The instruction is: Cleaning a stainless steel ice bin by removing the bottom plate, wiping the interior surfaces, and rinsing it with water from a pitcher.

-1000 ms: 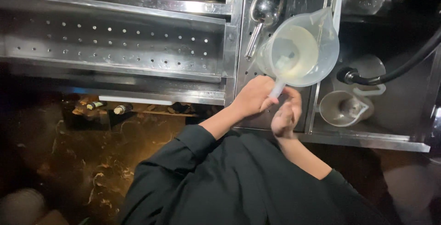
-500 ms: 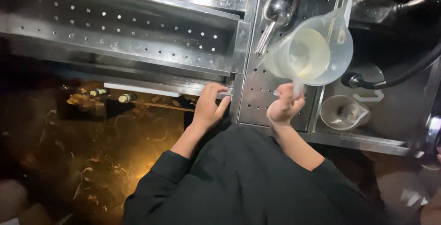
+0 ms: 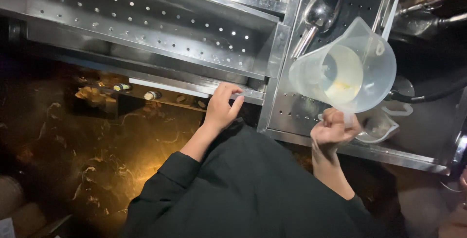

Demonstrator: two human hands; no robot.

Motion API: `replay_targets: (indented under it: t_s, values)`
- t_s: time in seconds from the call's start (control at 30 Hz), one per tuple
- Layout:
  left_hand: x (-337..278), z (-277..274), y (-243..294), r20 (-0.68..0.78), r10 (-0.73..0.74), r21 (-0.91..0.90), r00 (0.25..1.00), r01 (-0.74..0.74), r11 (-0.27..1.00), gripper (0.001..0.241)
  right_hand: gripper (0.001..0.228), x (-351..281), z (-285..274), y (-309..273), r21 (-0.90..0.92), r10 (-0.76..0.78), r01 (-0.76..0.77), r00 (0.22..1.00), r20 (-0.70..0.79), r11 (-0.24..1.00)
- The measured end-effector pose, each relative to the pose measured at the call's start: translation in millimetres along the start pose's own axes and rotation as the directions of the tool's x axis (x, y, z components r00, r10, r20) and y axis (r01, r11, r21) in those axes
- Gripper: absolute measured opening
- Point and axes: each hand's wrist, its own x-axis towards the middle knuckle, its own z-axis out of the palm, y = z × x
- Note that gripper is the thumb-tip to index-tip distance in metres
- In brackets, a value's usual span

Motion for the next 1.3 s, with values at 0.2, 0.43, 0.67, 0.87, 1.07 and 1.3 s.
replay_targets:
  t_s: [0.2,0.43,0.67,0.87,1.07,1.3]
  values:
    - [7,-42,-15,-0.068,-0.029,-0.049,0.997,0.026,0.998,0.012,0.033,-7,64,-23,0.079,-0.182,0.164,0.887,0.424,0.983]
    - [2,-98,-55,-0.231,-0.022,-0.034,0.973,0.015,0.999,0.01,0.02,-16,107,40,0.001,-0.018,0.025,0.735,0.678,1.0]
    - [-8,-154,-109,-0.339,-0.077,0.018,0.938,0.088,0.996,0.013,0.031,-76,248,103,-0.095,0.044,0.122,0.366,0.929,0.988]
    - [-4,-206,-136,-0.451,-0.062,-0.015,0.89,0.061,0.998,0.005,0.035,-173,363,124,-0.161,0.138,0.114,0.188,0.973,0.98]
    - [3,-246,-135,-0.381,-0.192,0.054,0.904,0.229,0.972,0.014,0.025,-242,441,56,-0.278,0.287,0.329,0.024,0.958,0.902]
    - [20,-241,-164,-0.425,-0.112,-0.022,0.898,0.114,0.993,0.004,0.025,-256,449,67,-0.332,0.41,0.503,-0.05,0.911,0.798]
